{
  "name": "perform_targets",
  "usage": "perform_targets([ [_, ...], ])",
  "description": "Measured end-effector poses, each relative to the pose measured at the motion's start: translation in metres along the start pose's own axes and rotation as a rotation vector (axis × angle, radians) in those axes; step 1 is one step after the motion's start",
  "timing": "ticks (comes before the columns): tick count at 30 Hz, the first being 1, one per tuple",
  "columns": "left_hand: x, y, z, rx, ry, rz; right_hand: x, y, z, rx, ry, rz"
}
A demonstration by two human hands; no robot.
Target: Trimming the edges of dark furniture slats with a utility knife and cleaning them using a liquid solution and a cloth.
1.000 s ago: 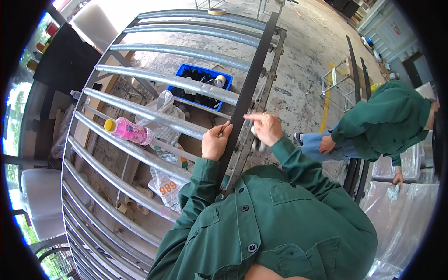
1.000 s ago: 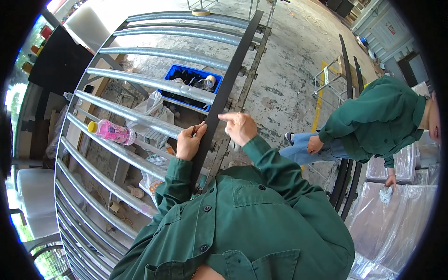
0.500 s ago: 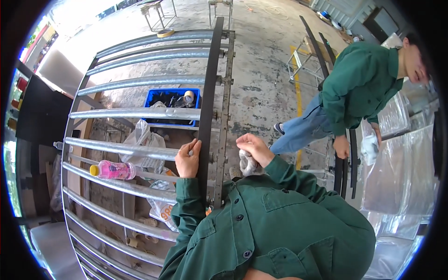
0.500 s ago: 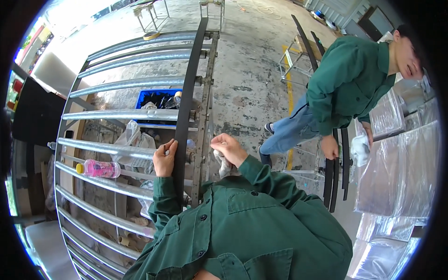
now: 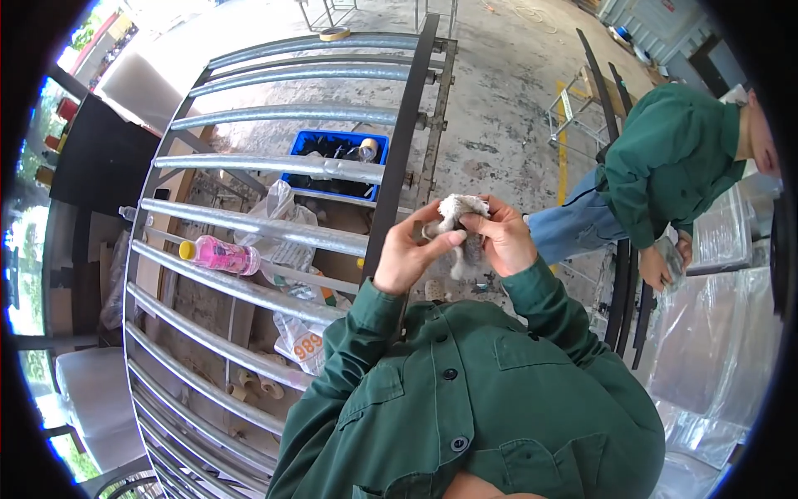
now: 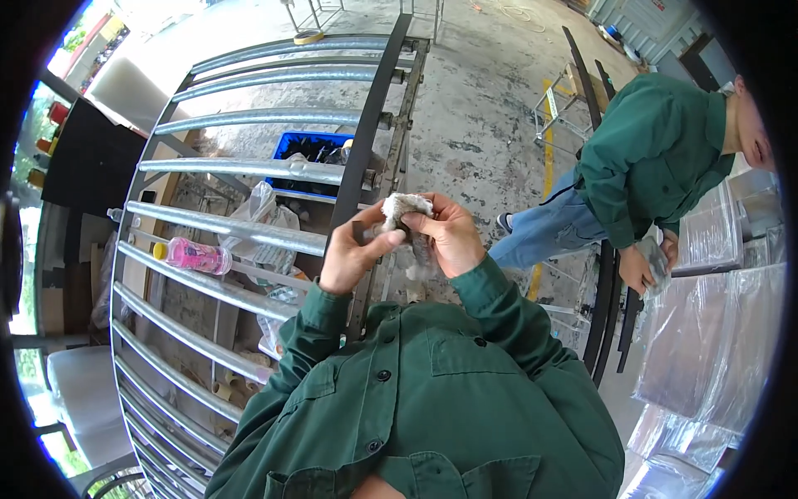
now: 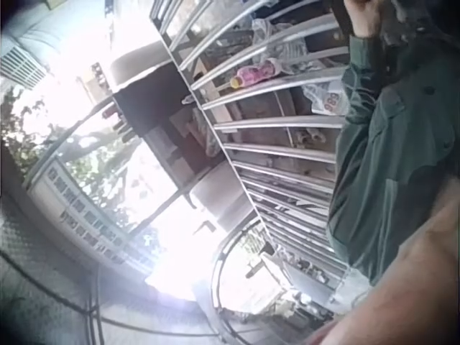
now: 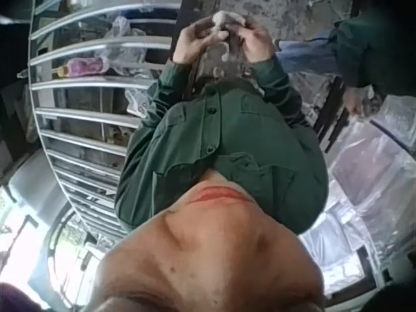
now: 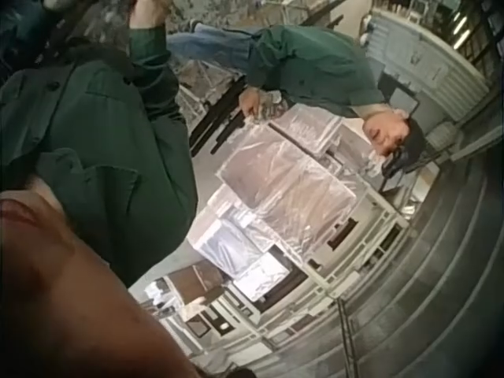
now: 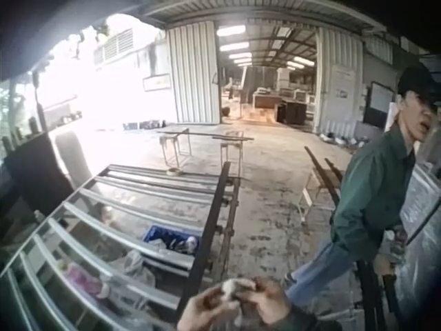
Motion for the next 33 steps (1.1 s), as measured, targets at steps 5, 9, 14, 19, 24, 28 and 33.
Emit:
perform_targets([
  [5,0.006,-0.002,0.014,-0.040,0.020,-0.164,-0.015,0.008,-0.007,0.129,0.052,-0.194],
  [9,0.012,-0.006,0.021,-0.090,0.042,-0.228,-0.028,0.016,-0.033,0.185,0.087,-0.281],
  [14,0.016,-0.007,0.038,-0.102,0.135,-0.235,-0.004,0.032,-0.037,-0.120,0.061,0.106],
  [19,0.009,-0.011,0.043,-0.171,0.053,-0.238,0.033,0.052,-0.060,-0.115,-0.117,0.316],
  [24,-0.002,-0.011,0.048,-0.193,0.044,-0.207,-0.003,0.082,-0.049,0.149,0.380,-0.090],
  [28,-0.018,0.001,0.061,-0.332,0.100,-0.333,-0.027,0.094,-0.031,0.202,0.766,-0.597],
  [33,0.009,0.014,0.053,-0.169,-0.094,-0.069,-0.013,0.083,-0.048,-0.285,-0.212,-0.283],
])
Point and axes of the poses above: each hand's wrist, its own y-axis away from the middle knuckle, its own z-axis out of the palm, x = y × z, the point moved 4 cm from there along -y, towards the middle knuckle, and after that the axes turned 11 degrees about z, right-handed, at the moved point
